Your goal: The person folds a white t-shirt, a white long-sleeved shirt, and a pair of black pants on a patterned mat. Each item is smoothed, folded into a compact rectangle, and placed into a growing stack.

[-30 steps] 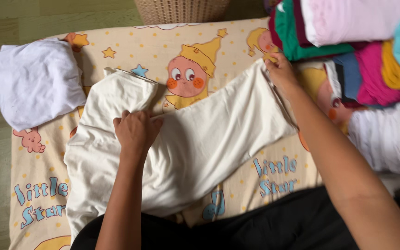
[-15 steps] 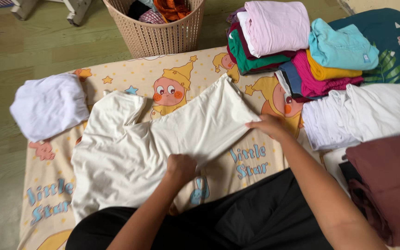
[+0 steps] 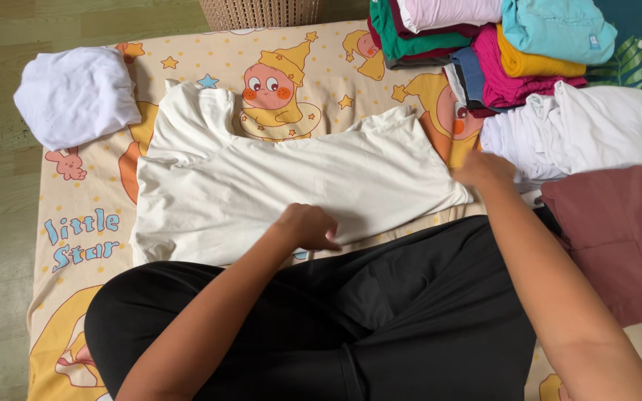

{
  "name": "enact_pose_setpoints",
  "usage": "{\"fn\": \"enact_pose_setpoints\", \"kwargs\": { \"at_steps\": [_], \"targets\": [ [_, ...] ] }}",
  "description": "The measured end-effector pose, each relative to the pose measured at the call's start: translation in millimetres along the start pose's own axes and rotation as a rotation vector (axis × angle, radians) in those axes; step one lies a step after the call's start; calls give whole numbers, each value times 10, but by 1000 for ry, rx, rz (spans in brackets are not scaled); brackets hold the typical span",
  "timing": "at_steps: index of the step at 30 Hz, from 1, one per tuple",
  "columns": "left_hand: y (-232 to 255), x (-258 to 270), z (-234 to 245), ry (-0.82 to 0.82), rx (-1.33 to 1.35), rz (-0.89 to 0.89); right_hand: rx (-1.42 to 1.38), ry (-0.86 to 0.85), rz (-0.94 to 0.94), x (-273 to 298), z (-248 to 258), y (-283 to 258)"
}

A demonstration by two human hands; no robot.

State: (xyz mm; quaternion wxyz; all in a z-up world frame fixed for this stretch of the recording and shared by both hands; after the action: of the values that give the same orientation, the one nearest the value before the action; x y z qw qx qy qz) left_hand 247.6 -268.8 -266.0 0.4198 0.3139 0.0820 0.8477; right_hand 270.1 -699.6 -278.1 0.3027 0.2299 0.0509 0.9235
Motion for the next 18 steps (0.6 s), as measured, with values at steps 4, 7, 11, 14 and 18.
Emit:
{"fn": "enact_pose_setpoints", "kwargs": {
  "at_steps": [4,7,11,14,18],
  "targets": [
    [-453,-17,137,351,24,32,-744,178,353,23,225,-632],
    [-746,8,218,518,-12,131,-1057,-68,222,-17,144,-962],
    [-868,-13,275,504,-38,236,-881,220,327,-52,259,-1185],
    [-840,-33,229,317,1,310,-794,233,257,-133,253,-1292],
    [-777,-93,244,243,22,335,-1123,231,119,-351,227,-1168]
  ]
}}
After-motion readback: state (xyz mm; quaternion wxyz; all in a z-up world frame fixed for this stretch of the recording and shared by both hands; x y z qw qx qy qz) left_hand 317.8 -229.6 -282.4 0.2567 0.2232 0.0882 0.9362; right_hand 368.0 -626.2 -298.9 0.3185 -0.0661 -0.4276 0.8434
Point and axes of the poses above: each hand's wrist, its own x-axis away from the middle knuckle, its own z-axis out of the back of the hand, y = z × x, the point moved 3 cm from there along -x, towards the middle knuckle, and after that the axes turned 2 degrees about -z, right-handed, at the moved point
